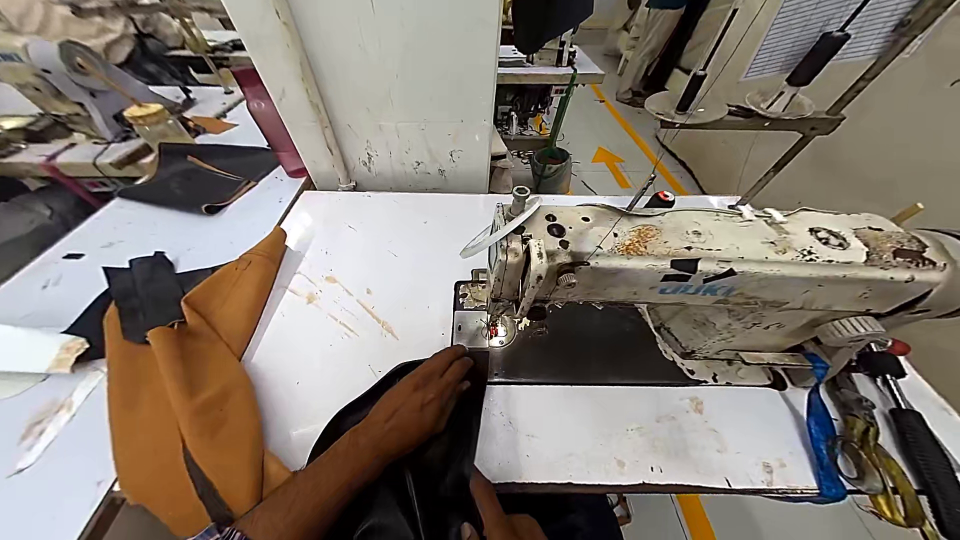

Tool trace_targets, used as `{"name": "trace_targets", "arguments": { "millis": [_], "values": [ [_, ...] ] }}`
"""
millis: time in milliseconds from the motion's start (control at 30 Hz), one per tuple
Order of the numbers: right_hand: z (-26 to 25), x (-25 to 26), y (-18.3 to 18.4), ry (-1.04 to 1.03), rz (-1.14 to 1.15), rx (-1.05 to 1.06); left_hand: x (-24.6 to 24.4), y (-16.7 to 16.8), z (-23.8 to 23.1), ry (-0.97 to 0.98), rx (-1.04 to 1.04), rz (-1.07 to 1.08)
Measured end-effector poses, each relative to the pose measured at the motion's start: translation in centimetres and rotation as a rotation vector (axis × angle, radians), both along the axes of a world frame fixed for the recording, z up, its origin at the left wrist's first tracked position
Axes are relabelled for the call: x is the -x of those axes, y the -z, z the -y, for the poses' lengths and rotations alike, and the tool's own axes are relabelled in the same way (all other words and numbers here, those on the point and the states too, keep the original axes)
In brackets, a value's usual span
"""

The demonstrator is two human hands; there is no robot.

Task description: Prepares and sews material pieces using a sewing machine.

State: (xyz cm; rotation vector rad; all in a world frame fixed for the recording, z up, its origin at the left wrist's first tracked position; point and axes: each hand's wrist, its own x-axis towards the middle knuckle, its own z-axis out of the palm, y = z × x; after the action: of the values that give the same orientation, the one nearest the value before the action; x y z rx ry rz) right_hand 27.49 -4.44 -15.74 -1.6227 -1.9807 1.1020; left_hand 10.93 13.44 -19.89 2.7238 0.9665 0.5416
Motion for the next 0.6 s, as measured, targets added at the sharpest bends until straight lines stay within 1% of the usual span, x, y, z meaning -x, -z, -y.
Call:
{"name": "trace_targets", "arguments": {
  "millis": [67,133,200,233,300,333,367,433,500,567,600],
  "values": [
    [-0.6,-0.3,-0.5,-0.048,0.056,-0.11,-0.2,0.3,-0.2,-0.089,0.004,0.073],
    [-1.8,-1.0,-0.7,-0.121,0.023,-0.187,-0.3,0.3,-0.5,-0.144,0.026,0.091],
    [-4.0,-2.0,-0.2,-0.156,0.009,-0.277,-0.5,0.3,-0.5,-0.159,0.049,0.087],
    [-5.5,-2.5,0.5,-0.159,0.031,-0.349,-0.5,0.3,-0.5,-0.161,0.051,0.088],
    [-8.6,-3.1,2.7,-0.13,0.159,-0.512,-0.5,0.4,-0.5,-0.175,0.058,0.107],
    [-9.9,-3.4,4.0,-0.12,0.249,-0.568,-0.6,0.4,-0.4,-0.185,0.058,0.119],
    [-10.7,-3.7,5.0,-0.114,0.33,-0.58,-0.6,0.4,-0.4,-0.193,0.049,0.128],
    [-10.3,-4.1,5.5,-0.005,0.479,-0.556,-0.6,0.4,-0.2,-0.162,0.016,0.134],
    [-8.7,-4.5,4.1,0.191,0.657,-0.474,-0.6,0.4,0.0,-0.054,-0.024,0.137],
    [-7.5,-5.6,1.9,0.314,0.722,-0.449,-0.6,0.5,-0.2,0.037,-0.03,0.116],
    [-7.2,-6.2,1.3,0.352,0.707,-0.491,-0.7,0.5,-0.4,0.058,-0.02,0.104]
  ]
}}
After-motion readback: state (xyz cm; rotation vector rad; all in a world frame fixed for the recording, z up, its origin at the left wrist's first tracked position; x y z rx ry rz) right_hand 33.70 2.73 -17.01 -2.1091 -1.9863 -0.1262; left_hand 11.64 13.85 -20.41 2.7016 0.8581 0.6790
